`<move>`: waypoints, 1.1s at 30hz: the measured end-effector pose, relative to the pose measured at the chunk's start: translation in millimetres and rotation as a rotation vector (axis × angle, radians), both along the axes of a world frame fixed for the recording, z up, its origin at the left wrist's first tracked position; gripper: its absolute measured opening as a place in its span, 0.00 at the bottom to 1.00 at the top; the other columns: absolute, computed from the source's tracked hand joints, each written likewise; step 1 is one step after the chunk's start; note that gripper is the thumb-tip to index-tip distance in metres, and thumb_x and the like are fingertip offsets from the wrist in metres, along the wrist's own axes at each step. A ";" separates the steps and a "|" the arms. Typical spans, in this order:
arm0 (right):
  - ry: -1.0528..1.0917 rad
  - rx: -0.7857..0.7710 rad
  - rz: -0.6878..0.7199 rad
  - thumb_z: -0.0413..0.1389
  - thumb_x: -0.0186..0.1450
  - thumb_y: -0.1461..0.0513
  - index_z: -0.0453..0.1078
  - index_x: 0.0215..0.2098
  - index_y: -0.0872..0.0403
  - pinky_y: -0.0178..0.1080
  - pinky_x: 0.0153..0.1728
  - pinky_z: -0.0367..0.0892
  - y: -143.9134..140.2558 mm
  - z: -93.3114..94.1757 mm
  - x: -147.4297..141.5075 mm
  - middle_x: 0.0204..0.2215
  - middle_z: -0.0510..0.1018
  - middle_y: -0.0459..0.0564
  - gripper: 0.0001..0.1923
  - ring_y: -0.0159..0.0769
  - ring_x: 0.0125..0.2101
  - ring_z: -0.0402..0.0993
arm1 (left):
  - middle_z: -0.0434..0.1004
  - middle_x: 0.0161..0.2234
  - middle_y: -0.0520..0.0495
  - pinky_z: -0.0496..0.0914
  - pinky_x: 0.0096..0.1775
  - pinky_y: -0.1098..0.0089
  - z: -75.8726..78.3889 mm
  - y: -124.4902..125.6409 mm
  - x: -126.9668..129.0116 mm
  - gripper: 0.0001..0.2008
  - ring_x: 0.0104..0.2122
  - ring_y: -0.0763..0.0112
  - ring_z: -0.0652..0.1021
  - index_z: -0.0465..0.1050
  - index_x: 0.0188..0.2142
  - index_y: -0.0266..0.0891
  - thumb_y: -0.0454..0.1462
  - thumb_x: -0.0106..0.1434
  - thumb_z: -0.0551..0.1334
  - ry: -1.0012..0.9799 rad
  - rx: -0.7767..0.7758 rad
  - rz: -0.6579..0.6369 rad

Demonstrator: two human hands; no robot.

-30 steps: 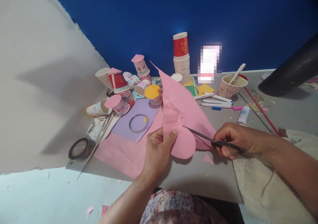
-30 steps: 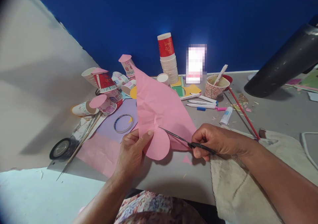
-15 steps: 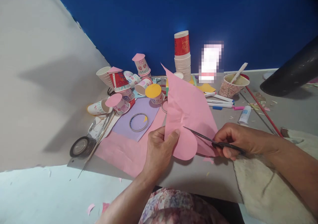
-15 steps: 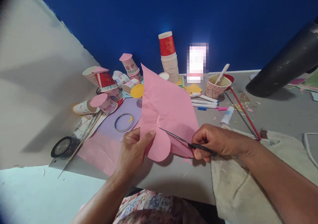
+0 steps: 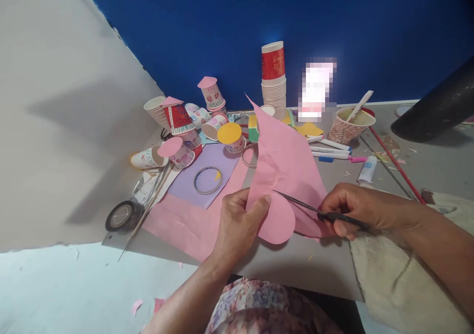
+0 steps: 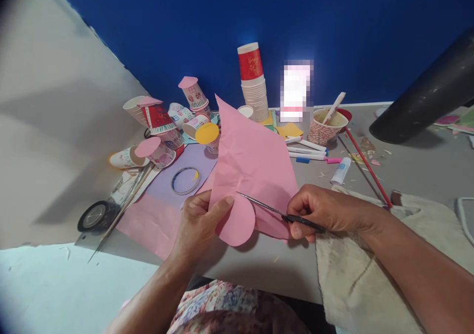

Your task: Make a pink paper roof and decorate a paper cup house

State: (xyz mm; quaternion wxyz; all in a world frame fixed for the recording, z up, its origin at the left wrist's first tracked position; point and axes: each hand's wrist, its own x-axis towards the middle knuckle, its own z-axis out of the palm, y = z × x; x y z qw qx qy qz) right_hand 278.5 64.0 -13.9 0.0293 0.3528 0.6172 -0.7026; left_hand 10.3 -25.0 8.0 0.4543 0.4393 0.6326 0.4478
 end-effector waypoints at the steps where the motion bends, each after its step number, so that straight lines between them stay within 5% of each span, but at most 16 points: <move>1: 0.005 -0.006 0.004 0.71 0.54 0.36 0.79 0.26 0.56 0.32 0.21 0.53 -0.1 0.5 -0.5 0.19 0.77 0.48 0.31 0.28 0.20 0.66 | 0.59 0.21 0.53 0.56 0.25 0.72 1.6 -0.1 0.4 0.17 0.24 0.74 0.61 0.70 0.22 0.38 0.46 0.60 0.65 0.005 -0.002 -0.009; 33: -0.015 -0.010 0.033 0.73 0.56 0.43 0.79 0.24 0.56 0.30 0.19 0.54 2.5 -7.7 6.0 0.20 0.78 0.47 0.25 0.26 0.19 0.63 | 0.62 0.19 0.53 0.55 0.23 0.72 8.1 5.9 -10.4 0.18 0.21 0.75 0.63 0.64 0.20 0.40 0.46 0.59 0.65 0.020 -0.033 -0.165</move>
